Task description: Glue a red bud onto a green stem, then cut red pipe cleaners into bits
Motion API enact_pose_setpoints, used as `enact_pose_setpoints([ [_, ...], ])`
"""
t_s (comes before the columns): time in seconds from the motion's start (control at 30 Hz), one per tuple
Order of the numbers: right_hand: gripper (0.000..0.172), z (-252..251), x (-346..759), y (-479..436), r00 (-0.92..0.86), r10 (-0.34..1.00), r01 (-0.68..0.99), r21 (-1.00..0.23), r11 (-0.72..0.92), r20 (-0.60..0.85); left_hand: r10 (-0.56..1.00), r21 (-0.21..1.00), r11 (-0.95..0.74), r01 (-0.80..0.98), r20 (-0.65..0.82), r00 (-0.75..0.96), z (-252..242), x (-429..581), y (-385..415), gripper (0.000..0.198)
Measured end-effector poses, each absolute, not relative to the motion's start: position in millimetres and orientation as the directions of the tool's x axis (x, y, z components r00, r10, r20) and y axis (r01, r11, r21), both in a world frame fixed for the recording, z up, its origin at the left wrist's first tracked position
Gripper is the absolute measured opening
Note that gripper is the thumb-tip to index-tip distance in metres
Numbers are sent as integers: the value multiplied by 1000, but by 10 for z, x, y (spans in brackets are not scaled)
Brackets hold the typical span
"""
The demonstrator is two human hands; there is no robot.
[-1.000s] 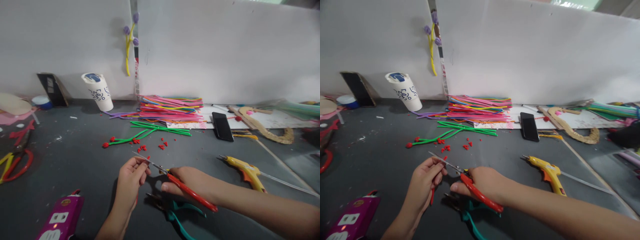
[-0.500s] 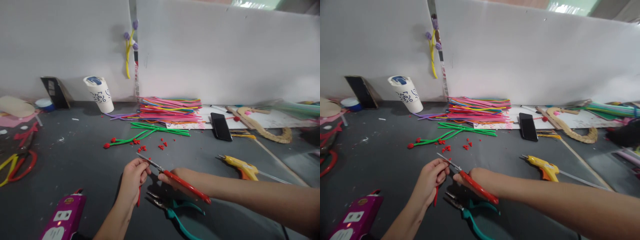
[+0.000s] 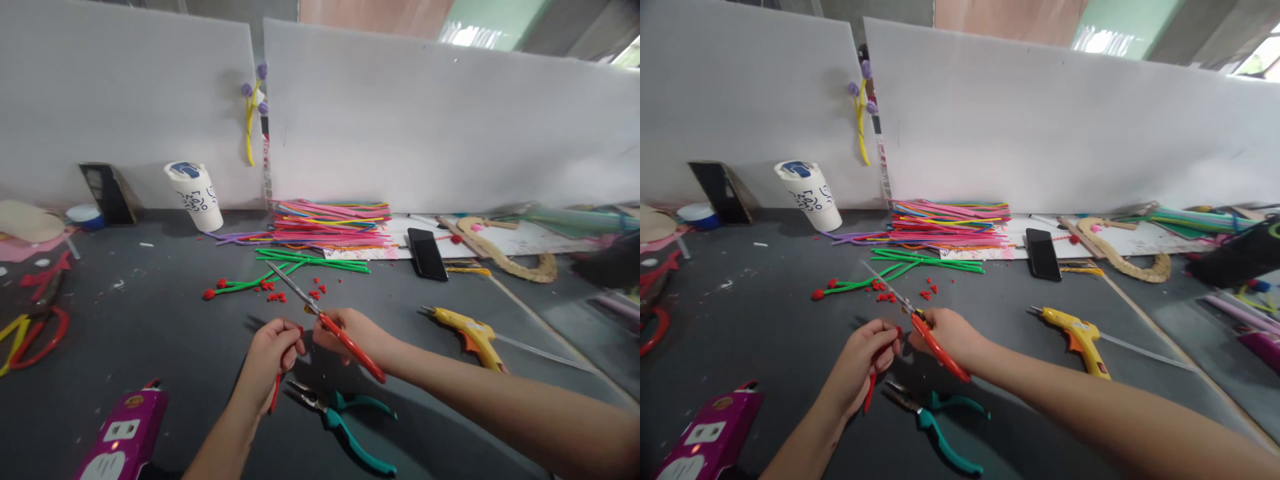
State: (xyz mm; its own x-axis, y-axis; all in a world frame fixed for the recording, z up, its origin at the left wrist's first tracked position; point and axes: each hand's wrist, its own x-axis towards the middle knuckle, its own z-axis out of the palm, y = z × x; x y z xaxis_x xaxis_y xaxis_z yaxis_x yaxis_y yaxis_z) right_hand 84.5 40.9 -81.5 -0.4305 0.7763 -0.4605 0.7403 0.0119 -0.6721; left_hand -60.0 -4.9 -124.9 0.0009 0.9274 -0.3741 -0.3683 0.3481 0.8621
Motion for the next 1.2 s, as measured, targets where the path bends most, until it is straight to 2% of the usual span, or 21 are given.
enact_pose_setpoints([
  [0.23, 5, -855, 708, 396, -441, 832, 652, -757, 39, -337, 934, 877, 350, -330, -355, 46, -1222, -612, -90, 12],
  [0.5, 5, -847, 755, 452, -451, 827, 627, -778, 26, -336, 925, 885, 378, -270, -370, 85, -1220, -593, -91, 17],
  [0.77, 5, -888, 780, 490, -491, 806, 611, -790, 47, -332, 934, 902, 354, -248, -355, 43, -1215, -587, -84, 18],
  [0.9, 22, -783, 898, 492, -499, 792, 654, -752, 78, -351, 936, 911, 318, -261, -346, -65, -1198, -627, -71, 16],
  [1.0, 38, -661, 1044, 454, -555, 719, 758, -611, 230, -418, 935, 918, 266, -296, -320, -154, -1184, -659, -62, 14],
  [1.1, 50, -622, 1137, 383, -550, 665, 811, -513, 280, -506, 932, 922, 237, -307, -305, -198, -1183, -662, -59, 13],
  [1.2, 55, -679, 1141, 326, -556, 642, 814, -501, 294, -527, 933, 928, 233, -291, -298, -200, -1186, -647, -57, 12],
])
